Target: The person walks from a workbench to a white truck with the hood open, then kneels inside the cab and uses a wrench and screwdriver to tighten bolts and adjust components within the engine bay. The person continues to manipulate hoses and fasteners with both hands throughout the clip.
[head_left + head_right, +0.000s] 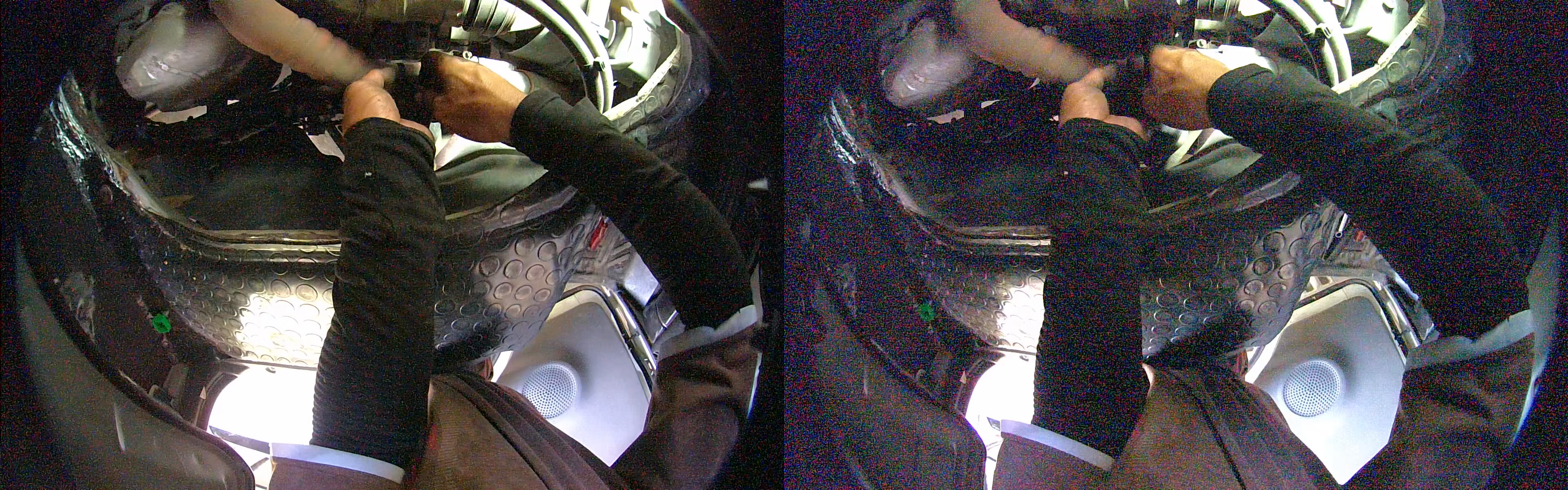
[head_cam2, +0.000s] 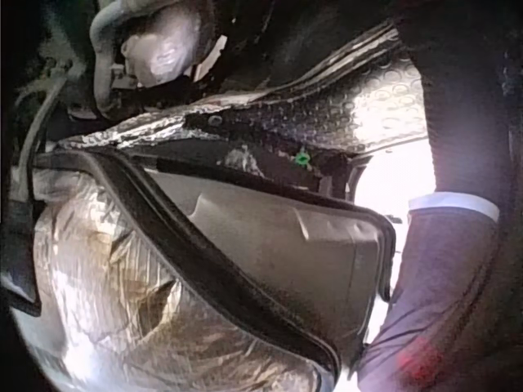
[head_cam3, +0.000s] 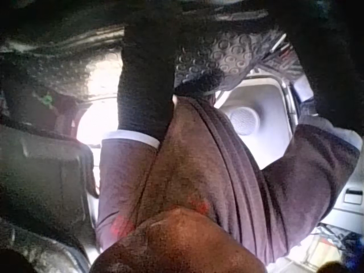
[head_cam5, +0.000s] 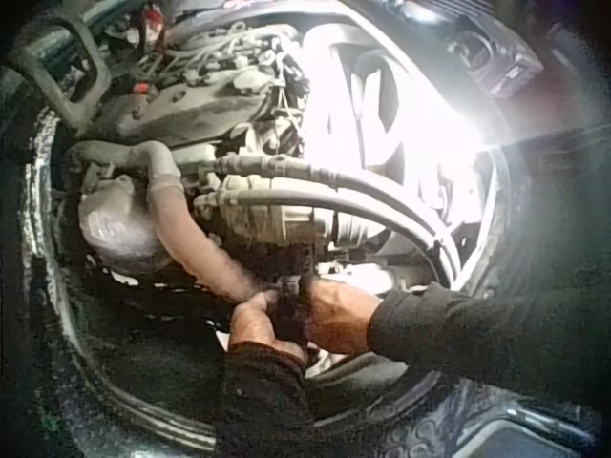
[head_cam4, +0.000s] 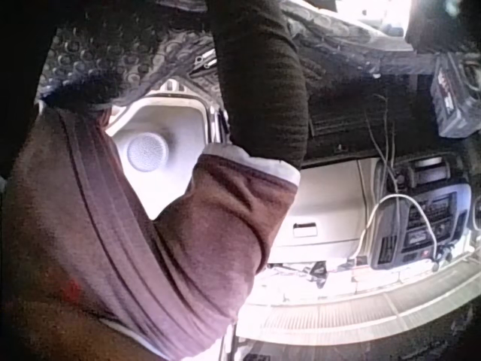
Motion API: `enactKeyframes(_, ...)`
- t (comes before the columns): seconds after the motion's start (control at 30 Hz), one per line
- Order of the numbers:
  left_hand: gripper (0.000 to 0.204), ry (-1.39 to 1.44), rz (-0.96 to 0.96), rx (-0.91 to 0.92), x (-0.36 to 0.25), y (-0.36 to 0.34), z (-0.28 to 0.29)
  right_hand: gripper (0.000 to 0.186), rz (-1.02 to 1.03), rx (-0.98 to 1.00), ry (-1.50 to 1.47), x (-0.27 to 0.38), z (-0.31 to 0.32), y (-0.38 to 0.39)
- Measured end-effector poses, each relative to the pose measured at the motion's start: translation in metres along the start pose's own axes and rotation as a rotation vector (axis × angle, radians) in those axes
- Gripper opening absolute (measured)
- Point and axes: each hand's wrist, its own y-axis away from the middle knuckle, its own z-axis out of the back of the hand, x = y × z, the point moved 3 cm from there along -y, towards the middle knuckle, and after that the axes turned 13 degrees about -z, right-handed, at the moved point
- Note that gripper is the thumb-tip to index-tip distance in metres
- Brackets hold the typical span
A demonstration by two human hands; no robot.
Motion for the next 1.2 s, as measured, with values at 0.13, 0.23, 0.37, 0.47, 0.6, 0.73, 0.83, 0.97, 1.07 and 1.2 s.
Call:
enactKeyframes(0.13, 0.041, -0.159, -0.056, 0.091, -0.001, -0.010, 0.000, 0.027, 0.211, -0.213, 0.302, 0.002, -0.010, -0.002)
enactKeyframes(0.23, 0.038, -0.085, 0.002, 0.109, 0.002, -0.021, 0.001, 0.024, 0.112, -0.163, 0.084, -0.003, -0.015, -0.006)
enactKeyframes(0.37, 0.037, -0.456, -0.080, 0.136, -0.010, -0.003, -0.004, 0.022, 0.106, -0.185, 0.259, 0.002, -0.020, -0.001)
enactKeyframes(0.47, 0.039, -0.239, -0.028, -0.005, 0.001, -0.018, 0.001, 0.027, 0.010, -0.203, 0.020, 0.012, -0.009, 0.000)
enactKeyframes(0.6, 0.039, -0.394, -0.088, 0.035, 0.005, -0.028, 0.005, 0.040, -0.165, -0.271, -0.398, 0.011, -0.005, 0.000)
enactKeyframes(0.73, 0.037, -0.132, 0.051, -0.173, -0.004, -0.004, -0.005, 0.044, -0.263, -0.378, -0.533, 0.011, -0.003, -0.004)
enactKeyframes(0.83, 0.037, -0.147, 0.008, -0.104, -0.009, -0.008, 0.003, 0.047, -0.218, -0.278, -0.561, 0.009, 0.005, -0.010)
enactKeyframes(0.97, 0.031, -0.453, -0.028, -0.117, -0.017, -0.001, 0.002, 0.039, -0.129, -0.123, -0.258, -0.007, 0.001, -0.024)
enactKeyframes(1.07, 0.036, -0.916, -0.090, -0.036, -0.004, -0.015, 0.018, 0.016, 0.158, -0.235, 0.071, -0.009, 0.004, -0.030)
enactKeyframes(1.2, 0.041, -1.396, -0.067, 0.098, -0.020, 0.003, 0.010, 0.016, 0.313, -0.256, 0.147, -0.015, 0.010, -0.037)
